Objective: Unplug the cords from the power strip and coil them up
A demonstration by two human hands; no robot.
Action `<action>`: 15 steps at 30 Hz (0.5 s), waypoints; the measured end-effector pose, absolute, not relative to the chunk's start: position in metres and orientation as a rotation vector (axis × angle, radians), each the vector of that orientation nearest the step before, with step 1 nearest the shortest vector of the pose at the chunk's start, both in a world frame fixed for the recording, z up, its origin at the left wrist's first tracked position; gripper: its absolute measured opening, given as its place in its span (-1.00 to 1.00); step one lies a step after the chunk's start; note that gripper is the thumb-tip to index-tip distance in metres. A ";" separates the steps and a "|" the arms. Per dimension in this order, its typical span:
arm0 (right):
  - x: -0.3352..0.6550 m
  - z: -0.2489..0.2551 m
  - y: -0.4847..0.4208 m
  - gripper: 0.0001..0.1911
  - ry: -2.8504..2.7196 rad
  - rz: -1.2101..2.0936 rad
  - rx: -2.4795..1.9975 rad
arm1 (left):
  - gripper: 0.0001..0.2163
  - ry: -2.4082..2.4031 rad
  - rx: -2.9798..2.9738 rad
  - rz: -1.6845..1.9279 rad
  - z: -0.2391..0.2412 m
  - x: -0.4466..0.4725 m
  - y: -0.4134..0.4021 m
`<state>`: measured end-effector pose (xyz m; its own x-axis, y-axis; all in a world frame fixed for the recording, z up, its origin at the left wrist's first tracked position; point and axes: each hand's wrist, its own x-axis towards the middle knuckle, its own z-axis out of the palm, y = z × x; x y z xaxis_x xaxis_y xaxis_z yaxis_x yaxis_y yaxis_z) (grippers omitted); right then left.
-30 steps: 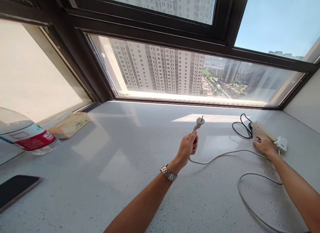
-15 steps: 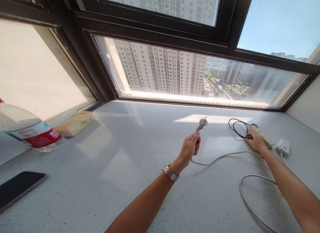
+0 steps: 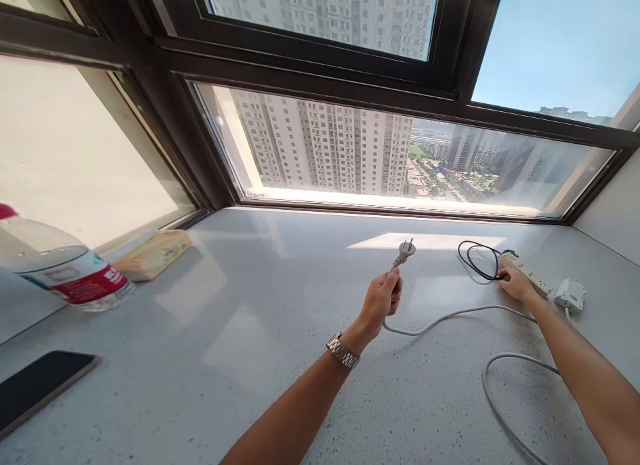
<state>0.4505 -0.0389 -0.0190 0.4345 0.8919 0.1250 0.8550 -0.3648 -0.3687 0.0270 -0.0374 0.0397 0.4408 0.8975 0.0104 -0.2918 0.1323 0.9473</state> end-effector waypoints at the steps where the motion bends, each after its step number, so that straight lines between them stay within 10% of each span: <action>1: 0.451 -0.016 -0.041 -0.83 -1.522 0.146 -2.322 | -0.47 0.682 1.110 0.967 0.039 0.028 -0.037; 15: 0.432 0.038 -0.060 -0.93 -1.641 0.209 -2.085 | -0.46 0.668 1.081 0.971 0.048 0.031 -0.040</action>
